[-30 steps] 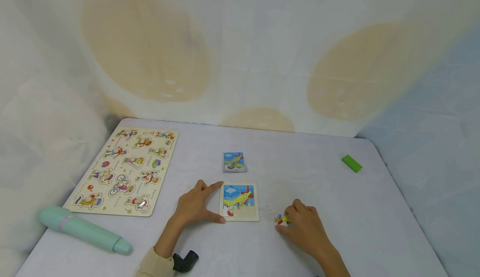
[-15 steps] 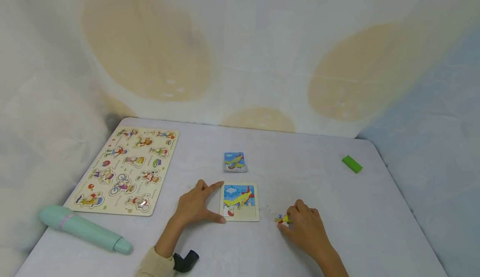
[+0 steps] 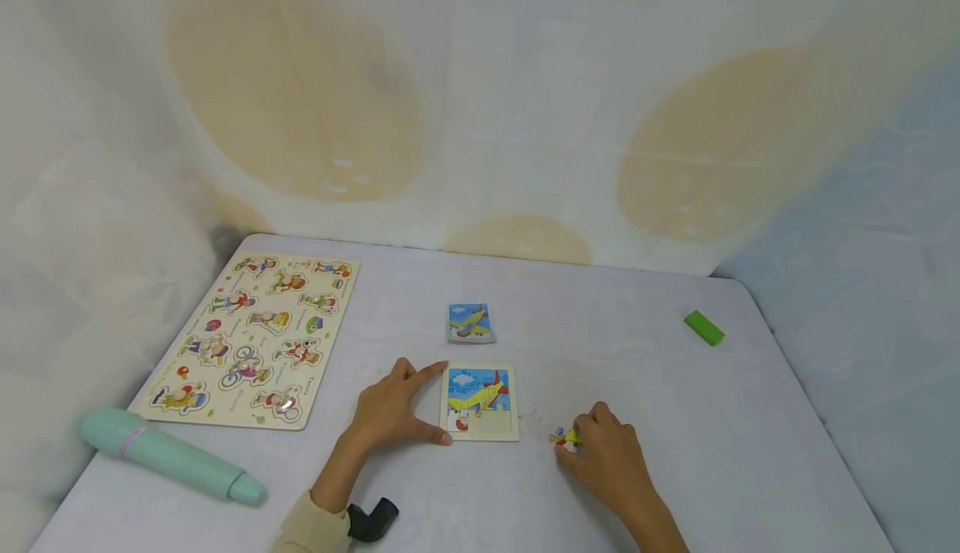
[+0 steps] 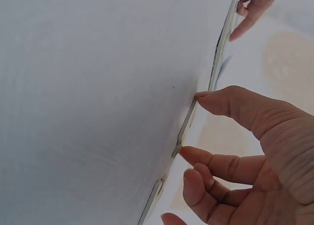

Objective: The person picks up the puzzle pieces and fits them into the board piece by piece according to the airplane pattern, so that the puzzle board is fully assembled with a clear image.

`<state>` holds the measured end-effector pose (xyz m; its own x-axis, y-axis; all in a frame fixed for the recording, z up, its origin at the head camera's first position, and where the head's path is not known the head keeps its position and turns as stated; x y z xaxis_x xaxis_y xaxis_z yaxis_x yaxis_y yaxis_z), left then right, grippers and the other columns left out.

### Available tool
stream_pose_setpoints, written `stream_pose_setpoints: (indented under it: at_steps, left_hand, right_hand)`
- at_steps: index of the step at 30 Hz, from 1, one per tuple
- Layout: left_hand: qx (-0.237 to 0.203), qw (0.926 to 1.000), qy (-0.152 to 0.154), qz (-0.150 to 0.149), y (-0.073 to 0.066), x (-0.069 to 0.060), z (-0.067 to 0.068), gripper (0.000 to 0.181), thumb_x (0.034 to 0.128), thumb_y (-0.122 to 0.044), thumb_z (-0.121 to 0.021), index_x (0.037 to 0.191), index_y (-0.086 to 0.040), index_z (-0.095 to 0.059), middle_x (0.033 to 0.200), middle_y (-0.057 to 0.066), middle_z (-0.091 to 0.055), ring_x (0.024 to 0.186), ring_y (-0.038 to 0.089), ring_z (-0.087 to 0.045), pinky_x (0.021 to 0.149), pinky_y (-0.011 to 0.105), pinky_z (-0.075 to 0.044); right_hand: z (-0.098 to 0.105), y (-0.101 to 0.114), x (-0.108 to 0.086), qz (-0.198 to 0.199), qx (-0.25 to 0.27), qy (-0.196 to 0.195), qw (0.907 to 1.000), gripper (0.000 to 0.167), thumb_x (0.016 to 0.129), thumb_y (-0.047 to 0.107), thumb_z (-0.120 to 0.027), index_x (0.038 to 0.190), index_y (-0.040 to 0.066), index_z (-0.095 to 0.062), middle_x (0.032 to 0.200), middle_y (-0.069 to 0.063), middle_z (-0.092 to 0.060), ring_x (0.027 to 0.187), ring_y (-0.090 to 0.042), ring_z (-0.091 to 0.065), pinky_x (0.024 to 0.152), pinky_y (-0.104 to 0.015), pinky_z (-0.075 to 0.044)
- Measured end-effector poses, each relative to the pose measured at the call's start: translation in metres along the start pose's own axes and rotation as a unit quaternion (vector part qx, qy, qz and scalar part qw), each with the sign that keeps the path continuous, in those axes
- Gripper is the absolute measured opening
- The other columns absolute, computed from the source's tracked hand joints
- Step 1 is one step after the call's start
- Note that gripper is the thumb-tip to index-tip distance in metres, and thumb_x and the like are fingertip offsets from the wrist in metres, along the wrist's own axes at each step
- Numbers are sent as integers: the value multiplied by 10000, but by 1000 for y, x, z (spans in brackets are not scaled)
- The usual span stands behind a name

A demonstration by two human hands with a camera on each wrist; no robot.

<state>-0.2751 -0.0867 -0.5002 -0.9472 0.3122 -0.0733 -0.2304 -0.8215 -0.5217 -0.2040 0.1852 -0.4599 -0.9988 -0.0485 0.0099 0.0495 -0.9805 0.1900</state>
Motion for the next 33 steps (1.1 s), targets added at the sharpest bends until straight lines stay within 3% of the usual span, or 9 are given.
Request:
stream_pose_setpoints:
  at_steps: [11,18,33]
  left_hand:
    - [2,10000,17,26,0,1,0,1041,518,-578,-921,1443,-318,-521,953,18,-423,715,146,-422,561,294,-312]
    - [54,10000,7,59,-1,1,0,1035,523,-571,-921,1443,-320,-521,949,23,-420,710,149,-425,560,296,-307]
    - [70,9998,-156,-61,-6,-2,5,1027,511,-555,-931,1424,-282,-549,927,21,-403,677,147,-398,536,289,-283]
  right_hand:
    - [0,6,2,36,70,-86,9999,386,693,276,-881,927,3,-741,844,-28,-533,692,-124,-435,654,-345,-418]
    - [3,21,4,336,55,-321,9989,387,677,285,-891,905,8,-745,838,-30,-539,686,-116,-458,641,-340,-433]
    - [1,57,16,552,261,-255,9978,396,704,304,-865,948,12,-755,843,-13,-523,721,-125,-462,691,-340,-446]
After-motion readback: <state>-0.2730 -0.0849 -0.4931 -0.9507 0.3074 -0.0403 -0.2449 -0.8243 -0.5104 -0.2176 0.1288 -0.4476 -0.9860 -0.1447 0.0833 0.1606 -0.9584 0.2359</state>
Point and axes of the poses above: each hand's wrist, its own x-axis towards the middle knuckle, its own z-axis out of the back of the hand, y = z × x, the point moved 8 cm from there along x, towards the middle knuckle
